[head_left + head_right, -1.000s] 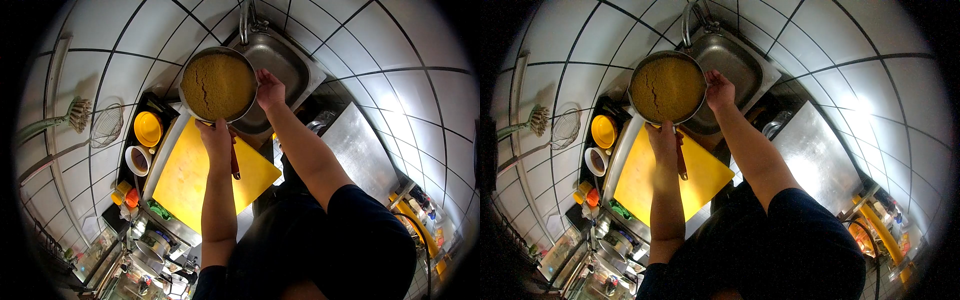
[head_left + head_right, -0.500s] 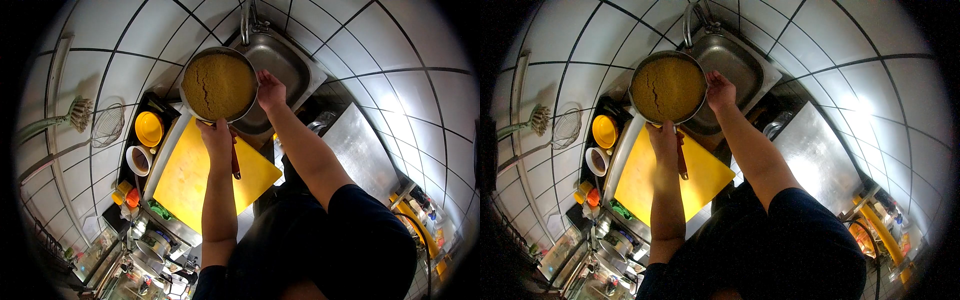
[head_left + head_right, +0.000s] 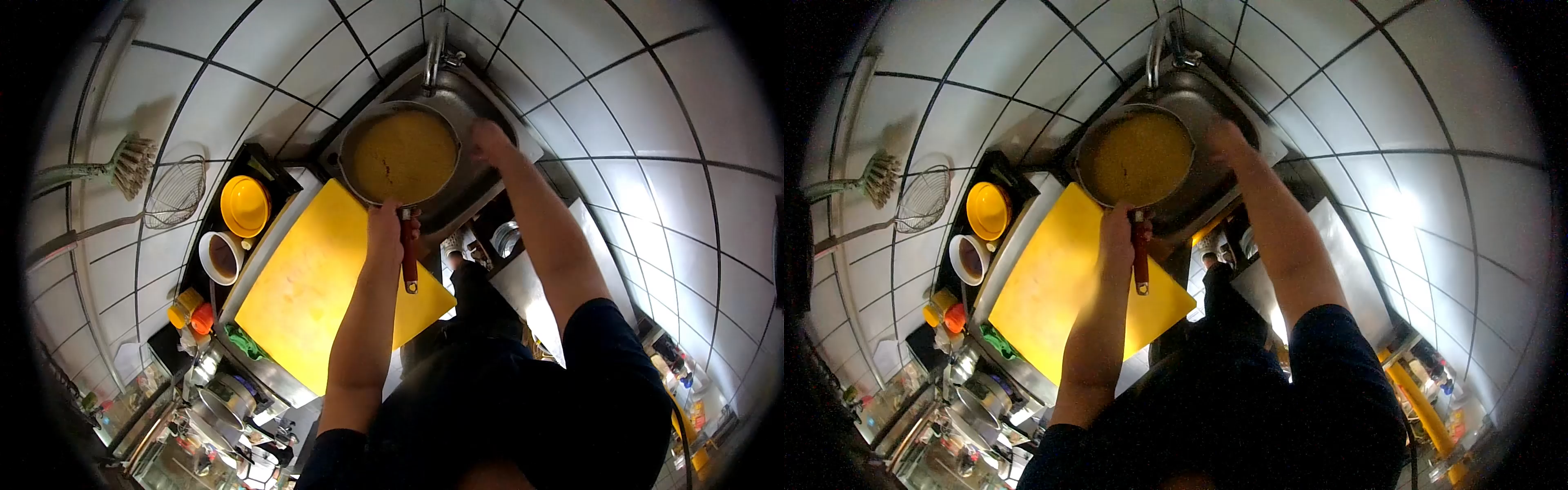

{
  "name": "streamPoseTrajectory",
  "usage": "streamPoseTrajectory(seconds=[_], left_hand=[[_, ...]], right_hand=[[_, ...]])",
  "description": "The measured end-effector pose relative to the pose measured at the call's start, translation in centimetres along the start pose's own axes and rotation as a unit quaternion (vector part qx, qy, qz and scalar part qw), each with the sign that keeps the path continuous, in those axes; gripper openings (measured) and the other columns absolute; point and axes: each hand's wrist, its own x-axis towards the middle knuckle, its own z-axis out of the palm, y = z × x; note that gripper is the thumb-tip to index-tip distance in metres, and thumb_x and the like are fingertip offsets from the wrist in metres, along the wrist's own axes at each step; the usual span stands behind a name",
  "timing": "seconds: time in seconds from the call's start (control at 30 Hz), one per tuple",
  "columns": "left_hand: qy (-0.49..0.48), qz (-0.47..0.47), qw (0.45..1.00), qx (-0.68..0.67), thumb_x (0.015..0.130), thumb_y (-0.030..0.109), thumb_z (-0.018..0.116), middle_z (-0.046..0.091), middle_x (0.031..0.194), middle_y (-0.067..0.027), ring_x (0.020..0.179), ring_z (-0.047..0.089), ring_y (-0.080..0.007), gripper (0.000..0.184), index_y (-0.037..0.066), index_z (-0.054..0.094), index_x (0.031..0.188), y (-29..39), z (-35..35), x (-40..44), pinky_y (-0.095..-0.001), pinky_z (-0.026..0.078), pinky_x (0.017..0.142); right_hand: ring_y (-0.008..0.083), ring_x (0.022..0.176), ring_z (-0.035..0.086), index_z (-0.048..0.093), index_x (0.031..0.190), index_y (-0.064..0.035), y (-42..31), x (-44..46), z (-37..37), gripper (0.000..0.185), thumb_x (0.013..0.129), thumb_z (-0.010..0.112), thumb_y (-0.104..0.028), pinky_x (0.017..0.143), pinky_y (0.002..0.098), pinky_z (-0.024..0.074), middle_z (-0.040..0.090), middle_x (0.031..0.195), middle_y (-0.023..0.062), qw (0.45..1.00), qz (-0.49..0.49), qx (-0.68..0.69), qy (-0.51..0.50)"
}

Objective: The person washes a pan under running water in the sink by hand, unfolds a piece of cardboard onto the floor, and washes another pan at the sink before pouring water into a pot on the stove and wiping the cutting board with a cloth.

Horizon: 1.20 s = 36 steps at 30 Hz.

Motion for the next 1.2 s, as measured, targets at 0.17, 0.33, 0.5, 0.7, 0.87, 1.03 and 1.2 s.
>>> streamPoseTrajectory(seconds=[0.17,0.33,0.5,0.7,0.87,1.03,1.2], left_hand=[[0.015,-0.019,1.0,0.011,0.09,0.013,0.051,0.063,0.076,-0.0176,0.054,0.057,-0.0226,0.018,0.0,0.049,0.102,-2.7,1.3,3.5,-0.0337,0.046,0.044],[0.001,-0.02,1.0,0.01,0.088,0.012,0.054,0.06,0.069,-0.0149,0.052,0.059,-0.0231,0.019,-0.002,0.05,0.099,-4.5,2.0,7.4,-0.0339,0.047,0.043],[-0.022,-0.004,0.999,-0.043,0.089,0.015,0.055,0.061,0.07,-0.0153,0.055,0.063,-0.0242,0.019,-0.003,0.054,0.096,-6.1,2.0,11.0,-0.0338,0.049,0.044],[0.006,0.007,0.999,-0.031,0.093,0.024,0.058,0.064,0.093,-0.0212,0.073,0.068,-0.0298,0.033,-0.007,0.055,0.106,-7.7,1.1,12.7,-0.0388,0.056,0.06],[0.117,0.095,0.972,0.182,0.093,0.022,0.06,0.054,0.129,-0.028,0.12,0.053,-0.0428,0.062,-0.009,0.035,0.139,-5.6,1.8,9.0,-0.0413,0.043,0.102],[0.133,0.415,0.79,0.43,0.093,0.023,0.062,0.033,0.151,-0.0292,0.141,0.032,-0.0454,0.077,-0.005,0.02,0.151,-2.9,-1.6,-2.4,-0.0465,0.028,0.116],[0.284,0.418,0.62,0.6,0.095,0.029,0.058,0.022,0.158,-0.0267,0.147,0.017,-0.0456,0.075,-0.004,0.021,0.152,-4.1,-13.6,-2.5,-0.0586,0.011,0.119]], right_hand=[[0.0342,0.115,0.062,0.057,0.134,-0.0051,-6.2,6.0,-0.8,0.044,0.092,0.058,-0.018,0.098,0.0455,0.0507,0.064,0.126,0.0173,0.785,-0.293,-0.532,0.123],[0.0366,0.119,0.059,0.059,0.131,-0.0048,-10.2,4.6,0.7,0.04,0.094,0.052,-0.018,0.102,0.0458,0.0479,0.059,0.132,0.02,0.814,-0.378,-0.397,0.19],[0.0373,0.122,0.056,0.059,0.132,-0.0066,-9.3,0.9,1.7,0.04,0.095,0.048,-0.018,0.106,0.0443,0.0449,0.052,0.14,0.021,0.814,-0.372,-0.442,0.056],[0.0364,0.12,0.057,0.06,0.129,-0.0045,-2.6,4.8,3.3,0.037,0.095,0.052,-0.017,0.103,0.0465,0.0471,0.053,0.137,0.0227,0.664,-0.542,-0.505,0.104],[0.0333,0.104,0.058,0.061,0.116,-0.0057,4.9,9.9,8.8,0.026,0.096,0.048,-0.016,0.086,0.0447,0.0493,0.06,0.11,0.0155,0.968,-0.24,-0.072,-0.024],[0.0304,0.087,0.054,0.056,0.121,-0.0088,4.1,6.2,12.2,0.026,0.098,0.046,-0.019,0.082,0.0461,0.049,0.054,0.091,0.012,0.919,0.098,0.376,-0.062],[0.0324,0.084,0.052,0.05,0.126,-0.007,2.4,3.6,13.7,0.03,0.099,0.05,-0.021,0.078,0.0514,0.0511,0.048,0.095,0.0147,0.89,0.08,0.441,-0.088]])
